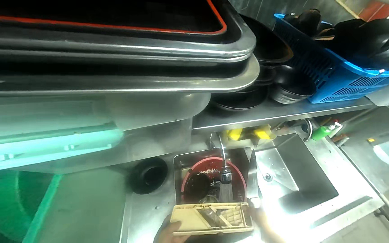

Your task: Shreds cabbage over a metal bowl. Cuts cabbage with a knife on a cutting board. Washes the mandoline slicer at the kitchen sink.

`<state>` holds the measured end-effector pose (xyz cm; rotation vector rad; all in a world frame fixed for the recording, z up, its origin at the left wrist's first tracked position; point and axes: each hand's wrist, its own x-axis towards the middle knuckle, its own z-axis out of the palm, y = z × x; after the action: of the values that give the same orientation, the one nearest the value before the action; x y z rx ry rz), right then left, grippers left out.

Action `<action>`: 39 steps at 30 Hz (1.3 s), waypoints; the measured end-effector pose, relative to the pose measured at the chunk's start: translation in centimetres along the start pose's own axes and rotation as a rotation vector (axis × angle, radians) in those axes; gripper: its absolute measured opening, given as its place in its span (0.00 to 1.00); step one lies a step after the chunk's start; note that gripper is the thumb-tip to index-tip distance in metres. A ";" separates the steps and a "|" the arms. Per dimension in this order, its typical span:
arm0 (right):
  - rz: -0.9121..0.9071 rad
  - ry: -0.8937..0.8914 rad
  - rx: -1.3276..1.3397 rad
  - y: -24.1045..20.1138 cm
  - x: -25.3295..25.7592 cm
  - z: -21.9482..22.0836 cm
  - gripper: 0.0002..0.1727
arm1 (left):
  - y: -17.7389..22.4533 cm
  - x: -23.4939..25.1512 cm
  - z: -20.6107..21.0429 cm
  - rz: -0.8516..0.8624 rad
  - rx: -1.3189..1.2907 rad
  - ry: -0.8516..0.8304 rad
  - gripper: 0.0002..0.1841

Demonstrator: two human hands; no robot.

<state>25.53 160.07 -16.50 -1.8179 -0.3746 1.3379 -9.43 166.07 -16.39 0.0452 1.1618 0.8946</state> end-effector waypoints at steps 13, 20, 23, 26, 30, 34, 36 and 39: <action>-0.119 0.157 -0.013 -5.6 -0.9 0.2 0.21 | -5.7 3.0 4.0 0.763 1.323 0.083 0.39; -0.088 0.315 -0.307 -5.2 -1.0 -0.3 0.19 | -10.3 2.5 14.1 0.834 1.579 -0.395 0.13; -0.064 0.305 -0.286 -4.5 -1.2 -0.6 0.18 | -11.9 3.9 15.6 0.811 1.661 -0.420 0.14; -0.032 0.289 -0.270 -4.3 -1.8 -0.7 0.18 | -12.6 4.6 15.9 0.802 1.704 -0.492 0.14; -0.027 0.224 -0.120 -4.5 -2.9 -0.7 0.18 | -12.8 5.1 15.3 0.897 1.719 -0.551 0.12; -0.030 0.187 -0.063 -4.4 -3.1 -0.7 0.20 | -13.5 5.6 14.3 1.026 1.705 -0.591 0.13; -0.033 0.176 -0.053 -4.4 -3.2 -0.7 0.20 | -13.7 5.9 13.9 1.081 1.695 -0.590 0.13; -0.037 0.167 -0.061 -4.4 -3.5 -0.6 0.20 | -13.6 6.2 13.5 1.143 1.701 -0.624 0.14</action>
<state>25.73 160.24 -10.83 -1.9476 -0.3604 1.1517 10.06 166.30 -21.60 2.3530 0.9060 0.4509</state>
